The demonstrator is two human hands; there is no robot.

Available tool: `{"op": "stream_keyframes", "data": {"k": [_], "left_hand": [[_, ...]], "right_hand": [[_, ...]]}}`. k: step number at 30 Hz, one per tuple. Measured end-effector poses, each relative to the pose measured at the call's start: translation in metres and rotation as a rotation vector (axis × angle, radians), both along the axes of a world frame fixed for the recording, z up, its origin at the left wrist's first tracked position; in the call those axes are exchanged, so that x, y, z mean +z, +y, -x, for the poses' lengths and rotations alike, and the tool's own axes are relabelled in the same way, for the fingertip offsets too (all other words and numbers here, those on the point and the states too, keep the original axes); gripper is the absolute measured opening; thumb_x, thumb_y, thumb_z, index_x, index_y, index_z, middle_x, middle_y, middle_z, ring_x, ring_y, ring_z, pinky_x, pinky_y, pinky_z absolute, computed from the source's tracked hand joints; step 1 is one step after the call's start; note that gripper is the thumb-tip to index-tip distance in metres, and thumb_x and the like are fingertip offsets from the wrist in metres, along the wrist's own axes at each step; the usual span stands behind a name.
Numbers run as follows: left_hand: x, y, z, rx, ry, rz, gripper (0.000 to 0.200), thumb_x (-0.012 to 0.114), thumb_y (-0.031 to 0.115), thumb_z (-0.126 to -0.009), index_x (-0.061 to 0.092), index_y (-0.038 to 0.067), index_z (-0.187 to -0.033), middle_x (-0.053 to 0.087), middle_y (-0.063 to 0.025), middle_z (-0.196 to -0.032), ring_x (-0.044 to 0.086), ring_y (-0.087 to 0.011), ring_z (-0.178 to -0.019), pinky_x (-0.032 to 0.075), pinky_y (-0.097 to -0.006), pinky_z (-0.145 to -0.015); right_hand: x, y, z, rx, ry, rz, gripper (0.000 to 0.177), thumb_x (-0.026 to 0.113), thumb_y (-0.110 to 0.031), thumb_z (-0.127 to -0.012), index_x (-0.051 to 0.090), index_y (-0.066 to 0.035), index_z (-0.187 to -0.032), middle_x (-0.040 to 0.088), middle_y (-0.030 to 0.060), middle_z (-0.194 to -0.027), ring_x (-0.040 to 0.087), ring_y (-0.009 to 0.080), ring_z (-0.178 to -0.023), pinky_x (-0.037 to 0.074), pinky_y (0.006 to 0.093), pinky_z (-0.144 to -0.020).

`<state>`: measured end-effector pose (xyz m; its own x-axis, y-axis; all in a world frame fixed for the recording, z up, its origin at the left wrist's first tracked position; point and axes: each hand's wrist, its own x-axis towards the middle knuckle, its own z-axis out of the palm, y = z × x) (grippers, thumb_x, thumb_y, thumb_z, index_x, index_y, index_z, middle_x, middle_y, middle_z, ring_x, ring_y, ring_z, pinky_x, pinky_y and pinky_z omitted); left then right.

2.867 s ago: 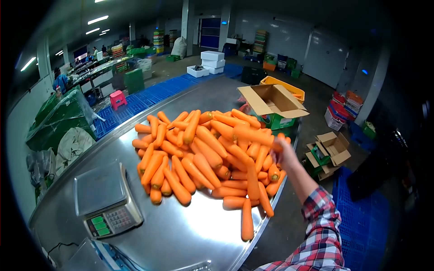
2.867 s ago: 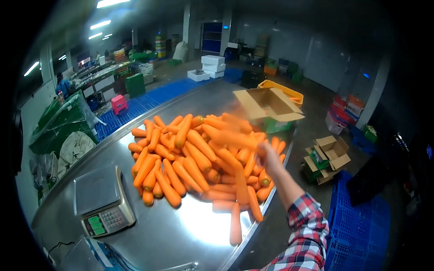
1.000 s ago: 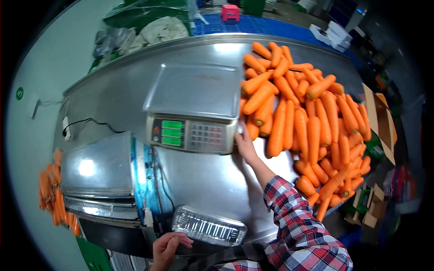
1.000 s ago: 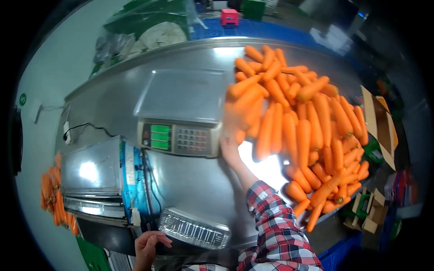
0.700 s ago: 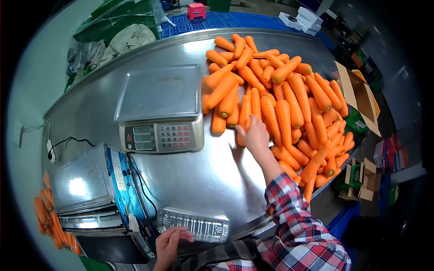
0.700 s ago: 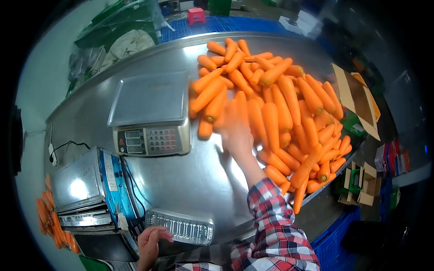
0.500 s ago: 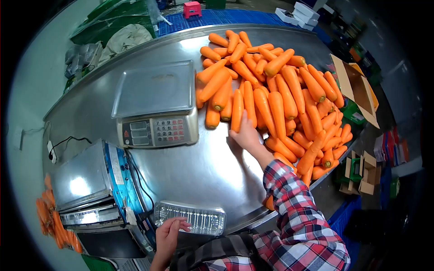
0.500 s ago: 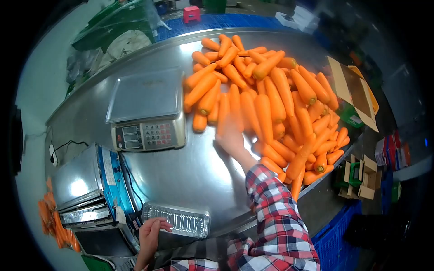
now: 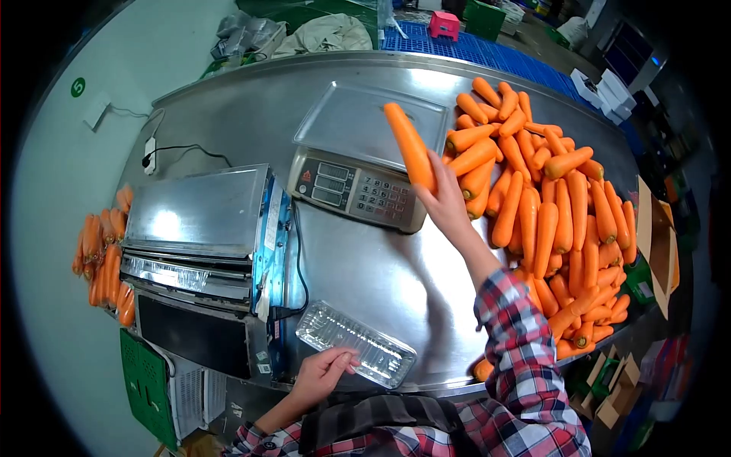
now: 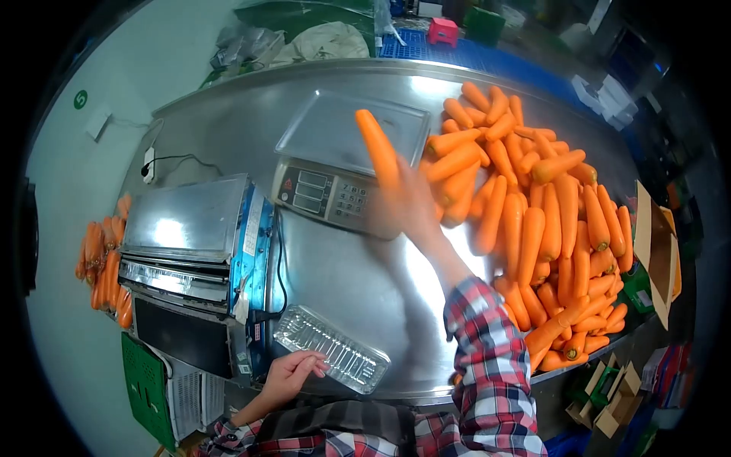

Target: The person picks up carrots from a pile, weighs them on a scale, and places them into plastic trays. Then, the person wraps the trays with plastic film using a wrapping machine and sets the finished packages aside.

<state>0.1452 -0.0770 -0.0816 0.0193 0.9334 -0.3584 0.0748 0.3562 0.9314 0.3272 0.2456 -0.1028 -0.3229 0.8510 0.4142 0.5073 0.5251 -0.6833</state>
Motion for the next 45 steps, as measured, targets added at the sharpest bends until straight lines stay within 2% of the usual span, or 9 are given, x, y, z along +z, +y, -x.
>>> {"op": "stream_keyframes", "data": {"k": [7, 9, 13, 14, 16, 17, 24, 37, 45], "left_hand": [[-0.013, -0.02, 0.01, 0.135, 0.127, 0.014, 0.024, 0.059, 0.015, -0.087, 0.061, 0.001, -0.107, 0.066, -0.0097, -0.096, 0.063, -0.0162, -0.086, 0.048, -0.0261, -0.078], [-0.009, -0.021, 0.015, -0.018, 0.478, -0.221, 0.03, 0.063, 0.017, -0.083, 0.06, 0.003, -0.109, 0.06, -0.0126, -0.109, 0.059, -0.0236, -0.099, 0.046, -0.0328, -0.086], [-0.012, -0.019, 0.02, -0.31, 0.964, -0.379, 0.045, 0.069, 0.024, -0.075, 0.057, 0.006, -0.114, 0.048, -0.0142, -0.127, 0.045, -0.0323, -0.118, 0.035, -0.0427, -0.099], [-0.018, -0.018, 0.021, -0.361, 1.062, -0.383, 0.045, 0.069, 0.026, -0.075, 0.057, 0.006, -0.114, 0.048, -0.0143, -0.127, 0.045, -0.032, -0.119, 0.034, -0.043, -0.1], [-0.048, -0.021, 0.024, -0.402, 1.106, -0.466, 0.04, 0.064, 0.029, -0.079, 0.059, 0.006, -0.111, 0.054, -0.0117, -0.119, 0.049, -0.0296, -0.113, 0.036, -0.0418, -0.097], [-0.057, -0.022, 0.024, -0.401, 1.066, -0.501, 0.036, 0.064, 0.029, -0.079, 0.06, 0.005, -0.107, 0.056, -0.0111, -0.115, 0.052, -0.0289, -0.108, 0.038, -0.042, -0.094], [-0.089, -0.041, -0.014, -0.68, 0.756, -0.776, 0.021, 0.063, 0.025, -0.08, 0.057, 0.007, -0.072, 0.055, -0.005, -0.077, 0.054, -0.0231, -0.075, 0.045, -0.0361, -0.064], [0.008, -0.041, 0.022, -0.768, 0.862, -0.738, 0.021, 0.057, 0.018, -0.076, 0.06, 0.006, -0.092, 0.052, -0.0047, -0.076, 0.054, -0.02, -0.075, 0.044, -0.0323, -0.061], [0.096, 0.024, 0.198, -0.136, 1.336, -1.113, 0.02, 0.057, 0.004, -0.075, 0.06, 0.006, -0.094, 0.052, -0.0073, -0.072, 0.052, -0.024, -0.066, 0.041, -0.036, -0.058]], "right_hand": [[-0.002, 0.044, 0.046, -0.111, -0.352, -0.16, 0.057, 0.064, -0.025, -0.08, 0.041, -0.013, -0.131, 0.05, 0.0198, -0.114, 0.047, 0.0357, -0.103, 0.039, 0.0423, -0.091], [0.0, 0.03, 0.043, -0.173, -0.355, -0.339, 0.056, 0.067, -0.027, -0.078, 0.045, -0.011, -0.128, 0.049, 0.0198, -0.115, 0.046, 0.0366, -0.104, 0.039, 0.0455, -0.089], [-0.013, -0.068, 0.01, 0.341, -0.174, -0.05, 0.026, 0.066, -0.013, -0.077, 0.058, -0.004, -0.1, 0.059, 0.0116, -0.096, 0.056, 0.0302, -0.086, 0.046, 0.034, -0.079], [-0.015, -0.114, 0.0, 0.546, -0.417, 0.174, 0.023, 0.061, -0.012, -0.08, 0.058, -0.001, -0.1, 0.059, 0.0107, -0.096, 0.056, 0.0284, -0.088, 0.047, 0.0326, -0.079], [-0.044, -0.192, -0.014, 0.975, 0.006, 0.254, 0.021, 0.054, -0.012, -0.086, 0.057, 0.0, -0.102, 0.058, 0.0121, -0.101, 0.056, 0.0278, -0.095, 0.048, 0.0342, -0.08], [-0.034, -0.229, -0.013, 0.993, -0.15, 0.288, 0.028, 0.055, -0.016, -0.086, 0.055, -0.001, -0.11, 0.056, 0.0143, -0.105, 0.055, 0.0293, -0.099, 0.046, 0.0365, -0.085], [-0.038, -0.283, -0.062, 0.75, -0.354, 0.277, 0.042, 0.059, -0.018, -0.082, 0.049, -0.001, -0.119, 0.053, 0.013, -0.117, 0.051, 0.0289, -0.104, 0.04, 0.0377, -0.091], [0.013, -0.286, -0.05, 0.704, -0.208, 0.399, 0.043, 0.063, -0.016, -0.081, 0.049, 0.0, -0.118, 0.058, 0.0164, -0.099, 0.056, 0.0334, -0.089, 0.046, 0.0393, -0.077], [0.059, -0.262, 0.013, -0.125, 0.115, 0.047, 0.024, 0.053, 0.003, -0.083, 0.056, 0.002, -0.106, 0.059, 0.0155, -0.098, 0.059, 0.0254, -0.091, 0.046, 0.0323, -0.08]]}}
